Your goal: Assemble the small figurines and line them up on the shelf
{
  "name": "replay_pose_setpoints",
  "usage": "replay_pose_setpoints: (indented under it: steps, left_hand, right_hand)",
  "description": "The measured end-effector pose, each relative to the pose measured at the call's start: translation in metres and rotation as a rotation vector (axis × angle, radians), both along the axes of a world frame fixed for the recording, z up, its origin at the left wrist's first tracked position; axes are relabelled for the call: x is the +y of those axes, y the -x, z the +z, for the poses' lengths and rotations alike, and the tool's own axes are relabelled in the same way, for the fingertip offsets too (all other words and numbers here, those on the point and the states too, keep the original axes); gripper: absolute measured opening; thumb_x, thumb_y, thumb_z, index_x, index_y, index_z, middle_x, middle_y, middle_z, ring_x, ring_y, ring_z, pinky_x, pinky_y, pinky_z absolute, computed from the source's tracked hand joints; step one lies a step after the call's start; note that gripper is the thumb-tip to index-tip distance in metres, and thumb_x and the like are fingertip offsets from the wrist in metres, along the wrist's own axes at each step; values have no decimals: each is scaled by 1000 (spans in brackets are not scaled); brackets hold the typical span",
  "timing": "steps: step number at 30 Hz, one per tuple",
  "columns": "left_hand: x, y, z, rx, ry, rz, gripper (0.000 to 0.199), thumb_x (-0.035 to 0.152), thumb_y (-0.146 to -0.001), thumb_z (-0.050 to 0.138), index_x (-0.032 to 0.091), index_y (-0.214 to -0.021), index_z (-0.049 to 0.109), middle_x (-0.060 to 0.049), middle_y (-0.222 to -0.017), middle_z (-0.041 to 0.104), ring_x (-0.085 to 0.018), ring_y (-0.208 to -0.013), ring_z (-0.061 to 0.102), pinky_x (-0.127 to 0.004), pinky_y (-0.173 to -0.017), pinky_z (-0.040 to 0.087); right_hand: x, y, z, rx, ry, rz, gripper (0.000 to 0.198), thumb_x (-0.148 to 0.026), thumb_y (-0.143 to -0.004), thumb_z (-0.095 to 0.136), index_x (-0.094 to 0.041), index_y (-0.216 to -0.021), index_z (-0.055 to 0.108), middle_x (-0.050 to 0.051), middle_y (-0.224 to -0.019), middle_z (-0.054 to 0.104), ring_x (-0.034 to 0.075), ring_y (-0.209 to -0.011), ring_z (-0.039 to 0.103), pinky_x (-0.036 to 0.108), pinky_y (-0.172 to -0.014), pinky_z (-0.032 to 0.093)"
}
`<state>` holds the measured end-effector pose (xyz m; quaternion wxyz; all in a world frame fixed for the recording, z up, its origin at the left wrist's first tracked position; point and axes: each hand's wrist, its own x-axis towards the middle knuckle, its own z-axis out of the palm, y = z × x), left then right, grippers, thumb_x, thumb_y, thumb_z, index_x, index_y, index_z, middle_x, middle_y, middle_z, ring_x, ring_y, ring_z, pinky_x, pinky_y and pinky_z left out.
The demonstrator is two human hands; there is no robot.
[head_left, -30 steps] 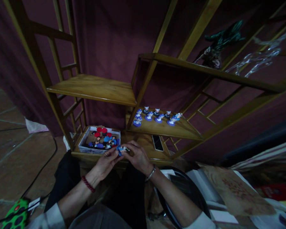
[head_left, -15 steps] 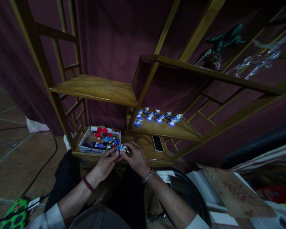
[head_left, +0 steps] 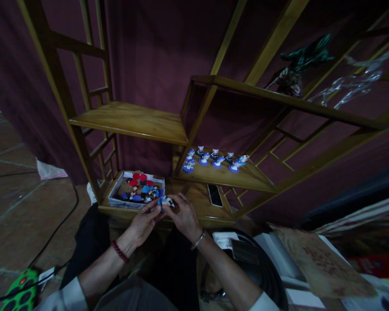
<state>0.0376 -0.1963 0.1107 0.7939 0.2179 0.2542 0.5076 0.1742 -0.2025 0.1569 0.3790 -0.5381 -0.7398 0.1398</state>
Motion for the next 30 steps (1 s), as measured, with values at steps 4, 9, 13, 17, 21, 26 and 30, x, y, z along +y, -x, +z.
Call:
replay_pose_setpoints:
  steps: [4, 9, 13, 17, 21, 26, 30]
  left_hand:
    - [0, 0, -2, 3, 24, 5, 23, 14, -65, 69, 16, -88, 67, -4, -96, 66, -14, -89, 59, -30, -87, 44]
    - [1, 1, -6, -9, 20, 4, 21, 15, -66, 68, 15, -87, 67, -4, -95, 66, -15, -90, 59, -31, -90, 43]
    - [1, 2, -8, -30, -9, -16, 21, 16, -69, 66, 15, -90, 66, -4, -97, 66, -14, -92, 59, -32, -91, 42]
    - [0, 2, -8, -28, 3, -16, 20, 16, -68, 67, 15, -88, 67, -4, -98, 65, -15, -92, 59, -33, -91, 42]
    - [0, 1, -8, -35, 1, -22, 22, 17, -67, 68, 16, -88, 67, -4, -97, 66, -16, -92, 59, -34, -92, 41]
    - [-1, 2, -7, -42, -4, -36, 19, 17, -67, 68, 15, -86, 67, -3, -93, 67, -15, -90, 59, -34, -93, 40]
    - [-1, 2, -6, -52, -1, -48, 16, 17, -68, 68, 15, -83, 67, -3, -90, 67, -14, -88, 59, -34, -93, 41]
  right_hand:
    - [0, 0, 0, 12, 2, 19, 18, -24, -75, 58, -20, -92, 60, 3, -82, 58, 15, -75, 56, 26, -69, 47]
    - [0, -1, -1, 35, 9, 52, 18, -25, -76, 58, -21, -92, 61, 3, -82, 58, 15, -74, 56, 25, -68, 47]
    - [1, -1, 0, 50, 34, 69, 17, -25, -76, 58, -20, -92, 62, 3, -82, 58, 14, -75, 56, 25, -68, 47]
    - [1, -2, 1, 47, 36, 101, 17, -25, -77, 57, -21, -93, 62, 3, -84, 59, 14, -78, 57, 25, -71, 46]
    - [2, -4, 1, 40, 42, 119, 17, -26, -77, 58, -21, -92, 63, 3, -84, 60, 14, -78, 57, 25, -70, 46]
    - [2, -8, 0, 45, 44, 158, 19, -28, -77, 58, -23, -95, 63, 3, -87, 60, 14, -81, 57, 25, -72, 46]
    - [3, -10, 1, 42, 52, 182, 20, -31, -78, 57, -23, -95, 63, 2, -87, 60, 14, -82, 57, 25, -73, 45]
